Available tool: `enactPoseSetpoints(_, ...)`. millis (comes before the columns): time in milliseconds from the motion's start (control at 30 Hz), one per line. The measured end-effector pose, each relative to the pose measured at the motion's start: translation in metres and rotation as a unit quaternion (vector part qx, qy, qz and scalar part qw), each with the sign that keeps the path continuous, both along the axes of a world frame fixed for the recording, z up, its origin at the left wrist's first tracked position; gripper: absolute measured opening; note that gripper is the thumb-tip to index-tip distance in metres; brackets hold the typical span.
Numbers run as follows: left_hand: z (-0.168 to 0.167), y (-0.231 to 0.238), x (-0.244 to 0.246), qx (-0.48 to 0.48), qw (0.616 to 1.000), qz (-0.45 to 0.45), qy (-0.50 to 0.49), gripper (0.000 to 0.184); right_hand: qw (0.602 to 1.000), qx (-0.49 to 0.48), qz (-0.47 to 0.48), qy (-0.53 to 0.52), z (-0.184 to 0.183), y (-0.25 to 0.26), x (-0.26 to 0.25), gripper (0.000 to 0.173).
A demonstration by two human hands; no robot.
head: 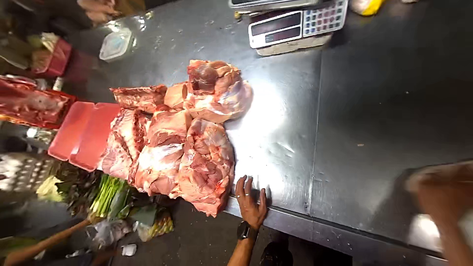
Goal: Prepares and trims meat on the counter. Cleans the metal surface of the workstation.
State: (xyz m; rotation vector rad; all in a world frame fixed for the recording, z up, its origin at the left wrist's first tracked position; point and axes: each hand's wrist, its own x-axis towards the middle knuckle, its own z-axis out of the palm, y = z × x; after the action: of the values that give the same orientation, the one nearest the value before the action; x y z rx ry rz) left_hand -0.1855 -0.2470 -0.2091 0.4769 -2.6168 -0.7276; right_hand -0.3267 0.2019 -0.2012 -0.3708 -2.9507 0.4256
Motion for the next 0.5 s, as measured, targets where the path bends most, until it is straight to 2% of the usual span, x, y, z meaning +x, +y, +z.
enactPoseSetpoints(67, -0.002, -0.002, 0.006, 0.009, 1.000, 0.017, 0.013, 0.057, 0.989, -0.068, 0.128, -0.009, 0.016, -0.149, 0.028, 0.070)
enactPoseSetpoints(167, -0.002, -0.002, 0.011, 0.032, 0.999, 0.018, 0.019, 0.058, 0.946, -0.106, 0.303, -0.042, 0.007, -0.335, 0.048, 0.063)
enactPoseSetpoints(233, -0.005, -0.002, 0.004, 0.031, 0.999, 0.015, 0.040, 0.057, 0.919, -0.120, 0.369, -0.078, -0.001, -0.395, 0.009, 0.059)
enactPoseSetpoints(267, -0.005, -0.002, 0.004, 0.022, 0.999, 0.011, 0.040, 0.056, 0.917, -0.124, 0.376, -0.056, -0.005, -0.396, -0.019, 0.056)
enactPoseSetpoints(300, -0.004, -0.002, 0.004, 0.013, 0.999, 0.010, 0.034, 0.055, 0.921, -0.120, 0.371, -0.017, -0.006, -0.377, -0.050, 0.056)
enactPoseSetpoints(367, -0.004, -0.002, 0.005, 0.002, 1.000, 0.016, 0.022, 0.054, 0.943, -0.063, 0.322, 0.062, -0.004, -0.291, -0.116, 0.055)
enactPoseSetpoints(433, -0.005, 0.000, 0.003, -0.002, 1.000, 0.021, 0.006, 0.055, 0.967, 0.000, 0.252, 0.038, -0.003, -0.152, -0.160, 0.059)
enactPoseSetpoints(500, -0.005, 0.002, 0.003, -0.005, 1.000, 0.026, -0.010, 0.055, 0.989, 0.089, 0.108, -0.049, -0.004, 0.009, -0.163, 0.053)
